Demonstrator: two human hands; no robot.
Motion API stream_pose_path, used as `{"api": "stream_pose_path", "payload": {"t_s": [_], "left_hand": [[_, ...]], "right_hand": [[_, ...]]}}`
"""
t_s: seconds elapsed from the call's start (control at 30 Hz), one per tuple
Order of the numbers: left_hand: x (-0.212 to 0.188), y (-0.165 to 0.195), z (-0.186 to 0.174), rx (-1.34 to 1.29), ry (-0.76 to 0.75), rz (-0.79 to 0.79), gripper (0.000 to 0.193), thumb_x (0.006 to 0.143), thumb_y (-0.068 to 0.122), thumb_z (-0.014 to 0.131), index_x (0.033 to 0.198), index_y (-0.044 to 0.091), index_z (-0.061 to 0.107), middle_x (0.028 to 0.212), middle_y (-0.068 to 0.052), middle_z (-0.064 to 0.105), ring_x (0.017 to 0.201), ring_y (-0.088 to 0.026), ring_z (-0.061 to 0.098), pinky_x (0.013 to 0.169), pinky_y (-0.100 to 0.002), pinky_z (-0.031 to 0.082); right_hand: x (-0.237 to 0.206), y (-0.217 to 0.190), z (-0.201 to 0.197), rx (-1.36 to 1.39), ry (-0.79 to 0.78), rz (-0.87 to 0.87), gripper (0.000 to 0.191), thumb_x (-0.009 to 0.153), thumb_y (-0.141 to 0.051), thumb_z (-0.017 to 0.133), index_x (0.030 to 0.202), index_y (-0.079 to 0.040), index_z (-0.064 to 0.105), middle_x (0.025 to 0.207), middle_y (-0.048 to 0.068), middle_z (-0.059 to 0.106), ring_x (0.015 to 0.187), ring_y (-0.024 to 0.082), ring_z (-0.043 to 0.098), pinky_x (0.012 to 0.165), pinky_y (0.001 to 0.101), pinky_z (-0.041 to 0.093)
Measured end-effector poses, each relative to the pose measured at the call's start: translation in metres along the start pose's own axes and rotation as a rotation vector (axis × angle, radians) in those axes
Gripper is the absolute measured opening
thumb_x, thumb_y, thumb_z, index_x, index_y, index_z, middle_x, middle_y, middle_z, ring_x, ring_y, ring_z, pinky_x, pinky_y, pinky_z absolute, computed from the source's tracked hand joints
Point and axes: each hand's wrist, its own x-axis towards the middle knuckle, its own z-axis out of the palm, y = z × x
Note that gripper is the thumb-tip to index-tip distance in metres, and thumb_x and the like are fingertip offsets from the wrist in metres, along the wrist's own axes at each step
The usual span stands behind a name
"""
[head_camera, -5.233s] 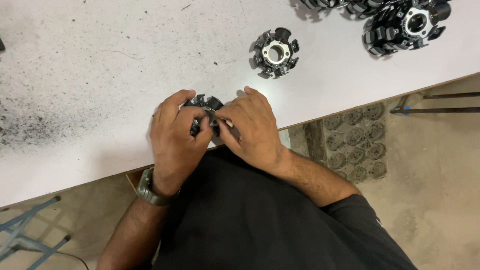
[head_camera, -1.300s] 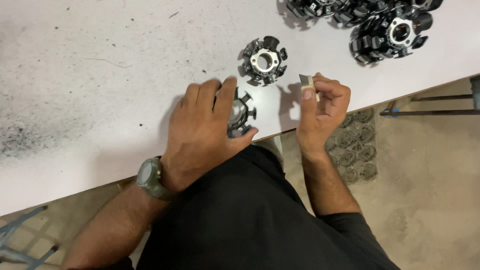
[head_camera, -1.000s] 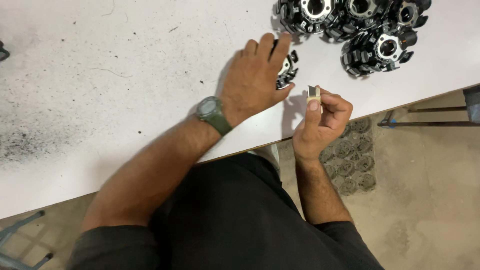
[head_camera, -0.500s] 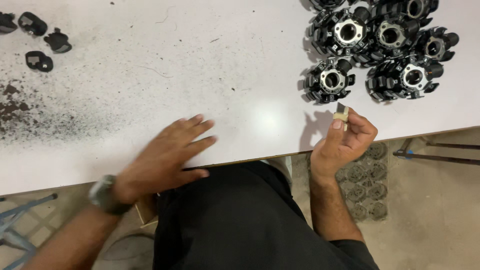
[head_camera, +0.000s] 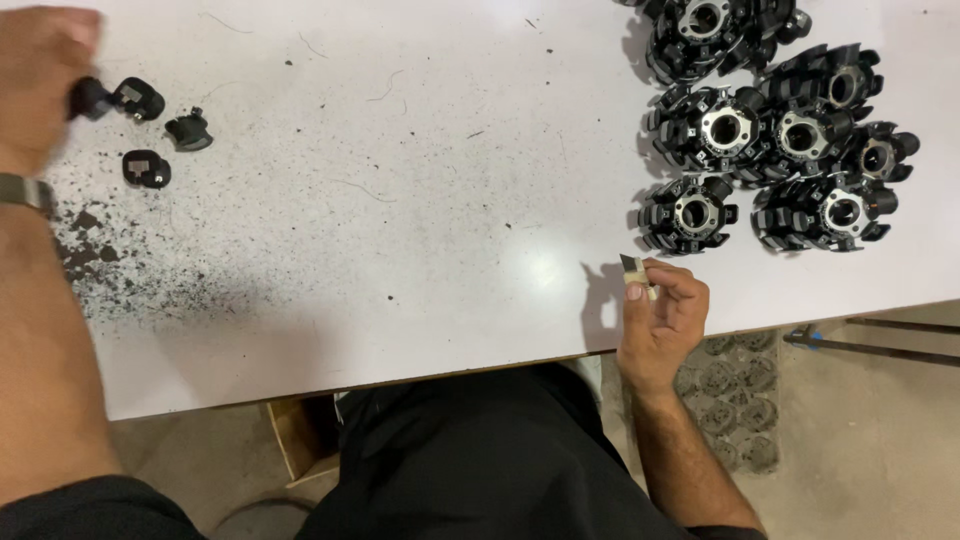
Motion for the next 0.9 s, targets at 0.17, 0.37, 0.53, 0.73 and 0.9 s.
{"api": "stream_pose_path", "payload": {"t_s": [0.17, 0.37, 0.53, 0.73, 0.9], "left_hand": [[-0.031, 0.035, 0.078, 0.034, 0.066, 0.216, 0.040, 0.102, 0.041, 0.075, 0.131, 0.014, 0.072, 0.150, -0.020, 0.059, 0.145, -0.042, 0.043, 0.120, -0.061, 0.032], [-0.078, 0.165, 0.119, 0.078, -0.085, 0.361, 0.046, 0.098, 0.046, 0.061, 0.131, 0.016, 0.067, 0.152, -0.017, 0.049, 0.144, -0.038, 0.036, 0.112, -0.062, 0.031], [-0.082, 0.247, 0.119, -0.048, -0.170, 0.527, 0.049, 0.096, 0.048, 0.060, 0.134, 0.017, 0.064, 0.155, -0.017, 0.044, 0.148, -0.039, 0.031, 0.116, -0.062, 0.027], [-0.092, 0.230, 0.067, -0.517, 0.181, 0.225, 0.042, 0.114, 0.039, 0.049, 0.139, 0.007, 0.063, 0.145, -0.016, 0.059, 0.137, -0.029, 0.054, 0.114, -0.049, 0.047], [-0.134, 0.217, 0.086, -0.166, -0.230, -0.263, 0.044, 0.098, 0.043, 0.063, 0.124, 0.008, 0.067, 0.117, -0.011, 0.069, 0.110, -0.026, 0.063, 0.098, -0.047, 0.050]], "right_hand": [[-0.003, -0.002, -0.002, -0.014, -0.020, 0.035, 0.024, 0.106, 0.003, 0.057, 0.127, 0.000, 0.046, 0.128, 0.015, 0.055, 0.121, 0.017, 0.057, 0.108, 0.0315, 0.051], [-0.003, -0.002, -0.001, 0.008, -0.020, -0.002, 0.023, 0.107, 0.003, 0.057, 0.127, 0.000, 0.047, 0.127, 0.014, 0.055, 0.119, 0.016, 0.057, 0.106, 0.0309, 0.051], [-0.002, -0.009, -0.006, -0.066, -0.048, 0.023, 0.020, 0.107, 0.000, 0.058, 0.125, 0.000, 0.049, 0.125, 0.013, 0.055, 0.117, 0.017, 0.056, 0.107, 0.0334, 0.051], [-0.003, -0.012, -0.012, -0.015, -0.025, 0.046, 0.021, 0.107, -0.002, 0.060, 0.125, 0.000, 0.051, 0.125, 0.012, 0.055, 0.116, 0.017, 0.055, 0.106, 0.0326, 0.049], [-0.005, -0.014, -0.011, -0.110, -0.043, 0.019, 0.019, 0.105, -0.002, 0.061, 0.122, 0.000, 0.053, 0.123, 0.014, 0.058, 0.113, 0.018, 0.058, 0.101, 0.0324, 0.050]]}}
